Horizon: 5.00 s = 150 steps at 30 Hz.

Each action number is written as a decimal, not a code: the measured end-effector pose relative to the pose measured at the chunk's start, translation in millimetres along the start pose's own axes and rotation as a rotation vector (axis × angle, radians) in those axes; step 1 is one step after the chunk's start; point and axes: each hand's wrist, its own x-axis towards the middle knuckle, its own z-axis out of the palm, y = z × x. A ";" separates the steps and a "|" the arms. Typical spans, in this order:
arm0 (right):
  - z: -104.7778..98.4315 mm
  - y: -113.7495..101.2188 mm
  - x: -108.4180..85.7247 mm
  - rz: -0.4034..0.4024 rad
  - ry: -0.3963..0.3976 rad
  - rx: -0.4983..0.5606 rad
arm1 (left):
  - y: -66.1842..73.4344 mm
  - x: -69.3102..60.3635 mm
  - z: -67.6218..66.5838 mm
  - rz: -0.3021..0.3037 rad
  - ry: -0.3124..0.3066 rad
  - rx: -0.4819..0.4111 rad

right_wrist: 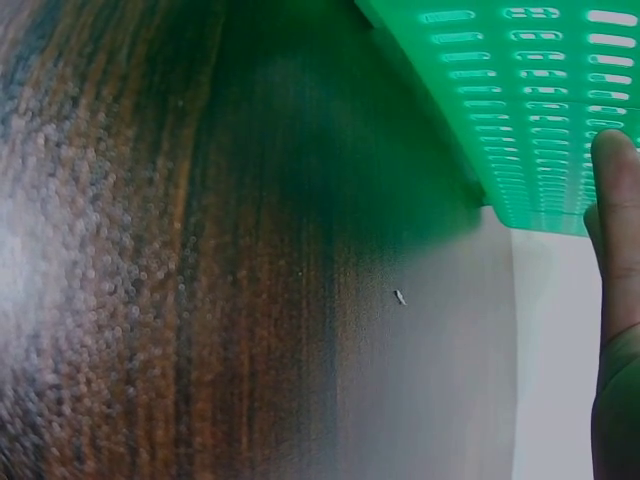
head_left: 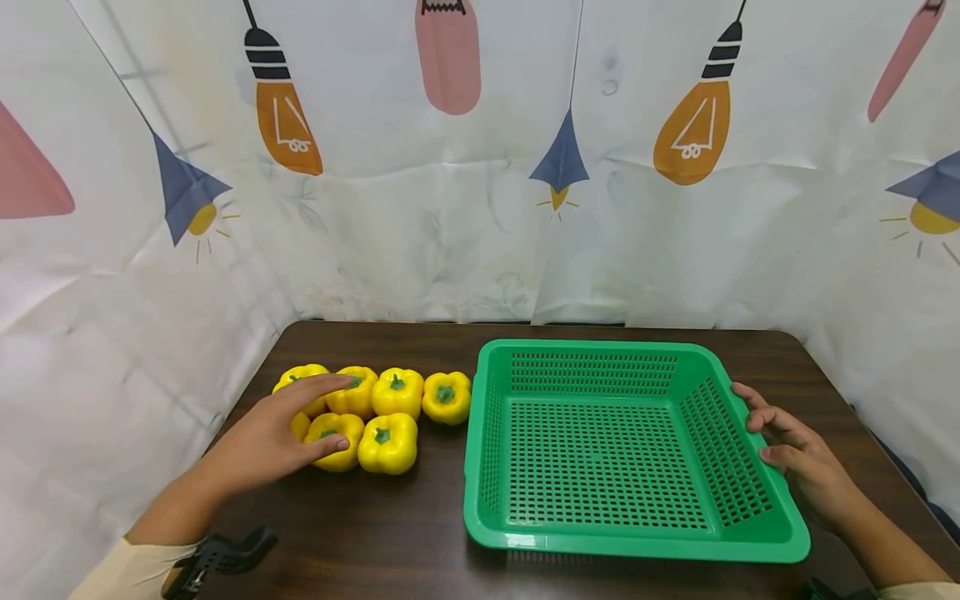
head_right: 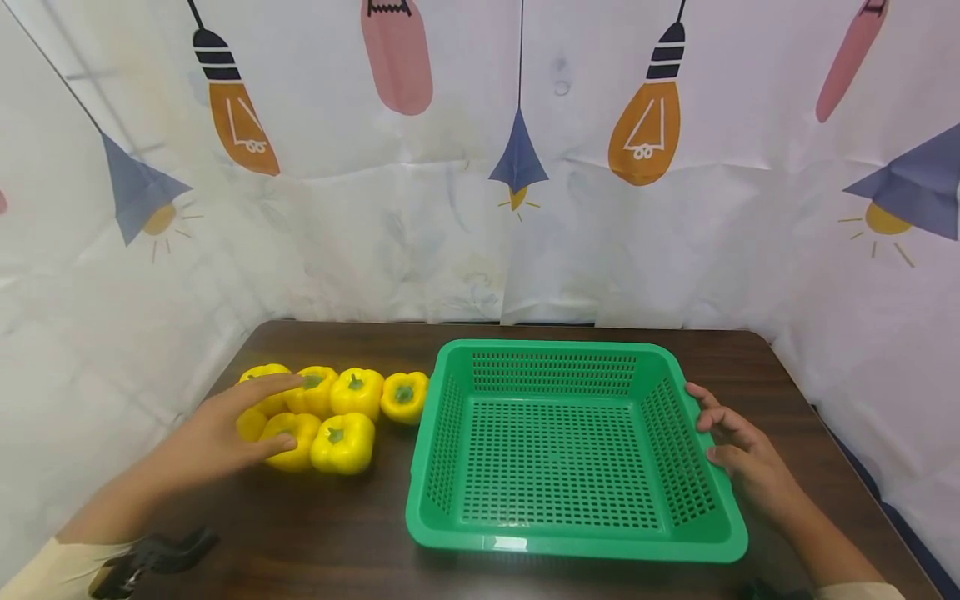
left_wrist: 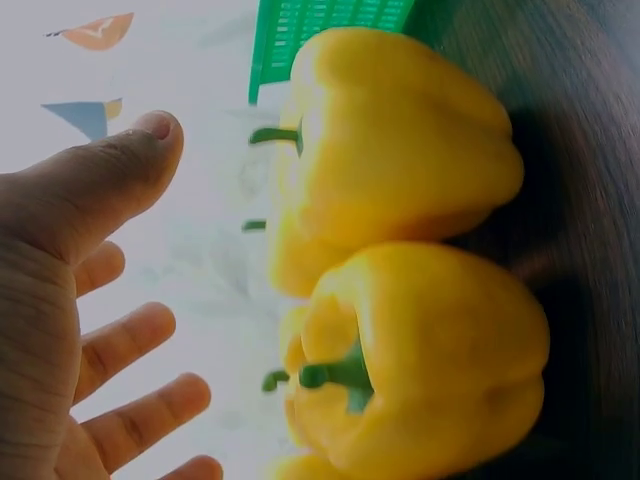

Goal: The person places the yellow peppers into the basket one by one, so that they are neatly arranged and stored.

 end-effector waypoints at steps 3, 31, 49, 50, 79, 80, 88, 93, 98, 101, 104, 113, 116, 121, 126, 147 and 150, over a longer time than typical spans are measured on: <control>0.8 0.2 0.3 0.001 0.001 -0.004 | -3.3 -4.5 -2.9 -0.005 0.023 0.012; -1.3 1.2 0.0 -0.008 0.001 -0.013 | -41.1 -31.3 -22.2 -0.086 0.074 -0.077; 1.6 2.0 0.8 0.004 0.007 -0.015 | -67.9 -48.4 -24.9 -0.126 0.027 -0.067; 1.9 1.8 0.8 0.004 0.008 -0.015 | -68.2 -49.0 -24.8 -0.139 0.021 -0.067; 0.7 2.5 0.5 -0.015 0.010 -0.044 | -84.4 -55.0 -19.5 -0.179 -0.042 -0.047; 0.7 2.4 0.5 -0.016 0.008 -0.042 | -84.9 -55.4 -19.6 -0.175 -0.038 -0.052; 0.7 2.1 0.1 -0.012 0.002 -0.035 | -84.9 -56.1 -23.5 -0.227 -0.037 -0.022; 0.1 2.2 -0.1 -0.020 0.000 -0.037 | -81.3 -55.8 -30.3 -0.217 -0.011 -0.039; 0.0 2.5 -0.4 -0.012 0.006 -0.050 | -73.7 -53.4 -40.6 -0.209 0.001 -0.049; 0.4 2.2 -0.2 -0.006 0.010 -0.058 | -69.3 -50.2 -47.4 -0.198 0.007 -0.025; 0.8 1.8 0.1 -0.008 0.008 -0.048 | -65.3 -46.0 -53.2 -0.179 0.017 -0.002; 1.7 2.3 0.9 -0.011 0.008 -0.042 | -52.2 -35.2 -58.3 -0.142 0.065 0.035; 1.5 2.8 0.9 -0.024 0.004 -0.030 | -46.3 -31.4 -58.2 -0.117 0.085 0.012; 0.7 3.5 0.0 -0.023 0.000 -0.018 | -35.1 -24.3 -55.6 -0.093 0.094 -0.062; 0.0 4.6 -0.2 -0.012 0.008 -0.023 | -25.2 -17.0 -52.8 -0.124 0.100 -0.123; 0.3 -0.9 0.5 0.010 0.000 -0.078 | 12.5 19.8 -40.3 -0.079 0.086 -0.196; 0.0 -0.1 0.9 0.005 -0.001 -0.072 | 16.9 23.9 -39.2 -0.078 0.079 -0.198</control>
